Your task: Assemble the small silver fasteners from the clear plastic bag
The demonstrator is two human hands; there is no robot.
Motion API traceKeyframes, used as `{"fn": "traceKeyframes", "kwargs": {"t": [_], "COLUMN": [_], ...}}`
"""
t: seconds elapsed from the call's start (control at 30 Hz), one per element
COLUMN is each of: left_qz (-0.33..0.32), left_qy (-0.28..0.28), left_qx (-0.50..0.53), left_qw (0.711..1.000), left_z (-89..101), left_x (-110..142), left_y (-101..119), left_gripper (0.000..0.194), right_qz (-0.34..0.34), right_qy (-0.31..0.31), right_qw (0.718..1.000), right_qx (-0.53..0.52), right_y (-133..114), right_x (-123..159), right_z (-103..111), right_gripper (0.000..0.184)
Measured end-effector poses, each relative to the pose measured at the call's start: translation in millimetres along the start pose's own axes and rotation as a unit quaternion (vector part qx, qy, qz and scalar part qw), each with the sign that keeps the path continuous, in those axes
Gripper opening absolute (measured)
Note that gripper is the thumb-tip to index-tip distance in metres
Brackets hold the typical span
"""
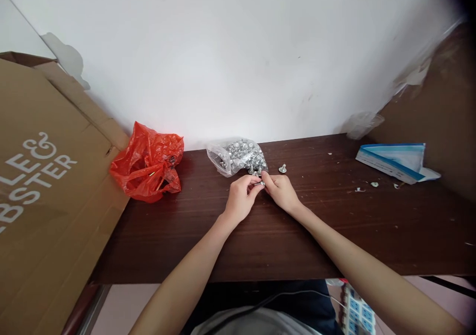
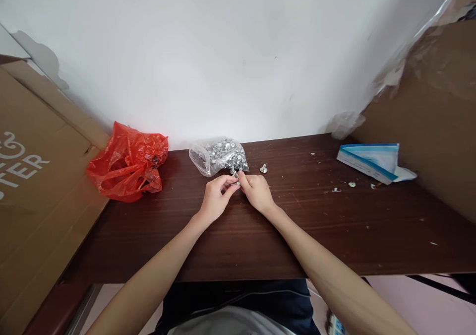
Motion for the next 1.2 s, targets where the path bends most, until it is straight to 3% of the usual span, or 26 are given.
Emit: {"fn": "traceKeyframes", "kwargs": {"t": [0.07, 0.17, 0.4, 0.47, 0.67, 0.77, 0.93, 1.07, 1.2], "left_qz": [0.004, 0.061, 0.074, 0.084, 0.084, 0.079, 0.092, 0.085, 0.104], "left_qy": [-0.007, -0.040, -0.091, -0.103, -0.121, -0.117, -0.134, -0.132, -0.134], "left_qx": [-0.033, -0.047, -0.053, -0.065, -0.087, -0.093, -0.064, -0.060, -0.060], "left_qw": [0.999, 0.996, 0.992, 0.989, 0.985, 0.986, 0.985, 0.986, 0.984], "left_z": [1.8, 5.5, 12.1, 12.5, 12.8, 13.9, 15.9, 17.0, 17.3], "left_x": [0, -2, -3, -3, -3, -4, -5, -6, -6], "left_y": [2, 3, 6, 7, 11, 10, 10, 12, 11], "left_gripper": [0.015, 0.032, 0.021, 0.026, 0.023, 0.037, 0.023, 0.033, 0.029], "right_qz": [0.012, 0.030, 0.028, 0.029, 0.036, 0.040, 0.041, 0.042, 0.038], "right_qy": [0.001, -0.011, -0.008, -0.008, -0.009, -0.016, -0.015, -0.020, -0.021], "right_qw": [1.000, 0.998, 0.998, 0.998, 0.998, 0.998, 0.998, 0.998, 0.998], "right_qx": [0.020, 0.049, 0.052, 0.054, 0.052, 0.053, 0.047, 0.045, 0.039], "right_y": [-2, -4, -5, -6, -8, -8, -7, -5, -4], "right_x": [1, 1, -1, -1, -1, 0, -1, -2, -2], "right_z": [1, 1, 4, 4, 5, 4, 4, 4, 4], "right_gripper": [0.060, 0.059, 0.059, 0.059, 0.059, 0.061, 0.061, 0.061, 0.059]}}
Point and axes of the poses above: each hand's wrist, its own x-axis away from the middle knuckle, its own z-axis out of the back of the hand, y = z × x, the point moved 1 cm from there along -x, towards the middle knuckle, and after that the axes turned 12 degrees about x, right-handed, at the moved point
